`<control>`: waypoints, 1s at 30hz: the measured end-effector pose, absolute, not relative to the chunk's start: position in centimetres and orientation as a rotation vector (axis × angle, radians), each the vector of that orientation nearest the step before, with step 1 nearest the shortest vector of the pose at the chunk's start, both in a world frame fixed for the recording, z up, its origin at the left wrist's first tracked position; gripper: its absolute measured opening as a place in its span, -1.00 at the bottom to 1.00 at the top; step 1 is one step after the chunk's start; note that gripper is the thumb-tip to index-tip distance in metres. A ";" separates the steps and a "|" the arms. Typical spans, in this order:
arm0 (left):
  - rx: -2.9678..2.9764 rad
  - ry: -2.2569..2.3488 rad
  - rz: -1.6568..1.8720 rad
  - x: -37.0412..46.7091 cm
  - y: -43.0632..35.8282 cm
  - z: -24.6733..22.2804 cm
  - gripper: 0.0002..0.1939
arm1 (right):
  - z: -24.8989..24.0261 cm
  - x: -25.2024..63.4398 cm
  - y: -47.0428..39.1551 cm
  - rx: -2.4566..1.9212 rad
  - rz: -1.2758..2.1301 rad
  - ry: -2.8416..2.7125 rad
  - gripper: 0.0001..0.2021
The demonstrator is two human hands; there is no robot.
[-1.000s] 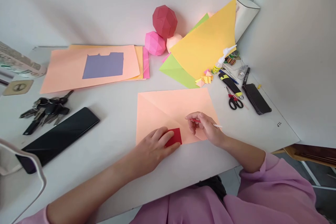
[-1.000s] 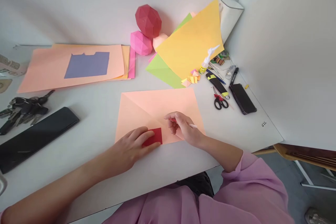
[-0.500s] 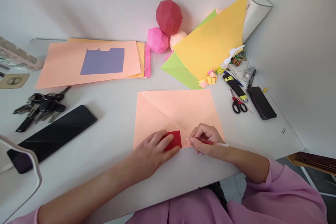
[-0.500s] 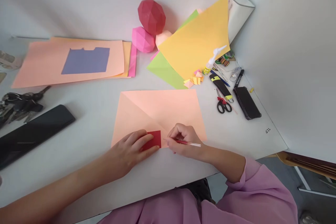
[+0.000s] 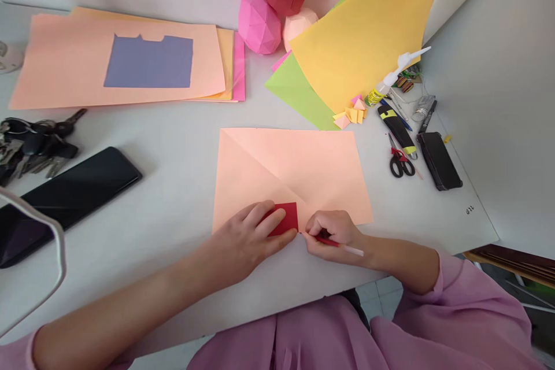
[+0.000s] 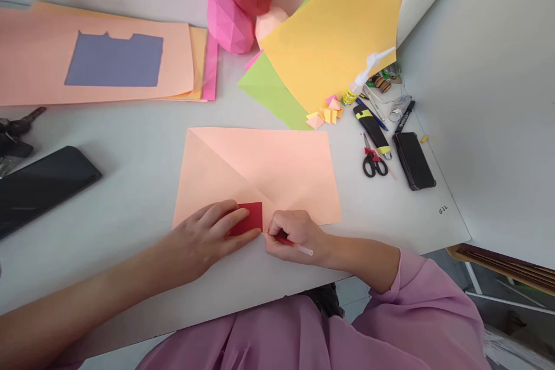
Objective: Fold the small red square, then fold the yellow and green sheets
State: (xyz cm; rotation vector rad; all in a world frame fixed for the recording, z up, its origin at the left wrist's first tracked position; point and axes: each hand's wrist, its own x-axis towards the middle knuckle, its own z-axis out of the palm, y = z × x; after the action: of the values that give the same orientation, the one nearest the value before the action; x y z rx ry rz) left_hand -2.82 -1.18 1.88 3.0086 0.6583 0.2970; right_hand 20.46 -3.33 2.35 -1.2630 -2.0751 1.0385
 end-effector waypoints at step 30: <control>3.015 0.646 0.346 -2.7 -1.1 1.7 -0.51 | 2.4 20.4 -3.0 -1.146 1.037 -2.063 -0.80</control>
State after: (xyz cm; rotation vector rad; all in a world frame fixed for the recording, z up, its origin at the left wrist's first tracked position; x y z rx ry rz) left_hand -2.74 -1.05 1.73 3.0154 0.6458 0.3461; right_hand 20.40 -3.02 2.37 -1.1456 -2.0626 1.0371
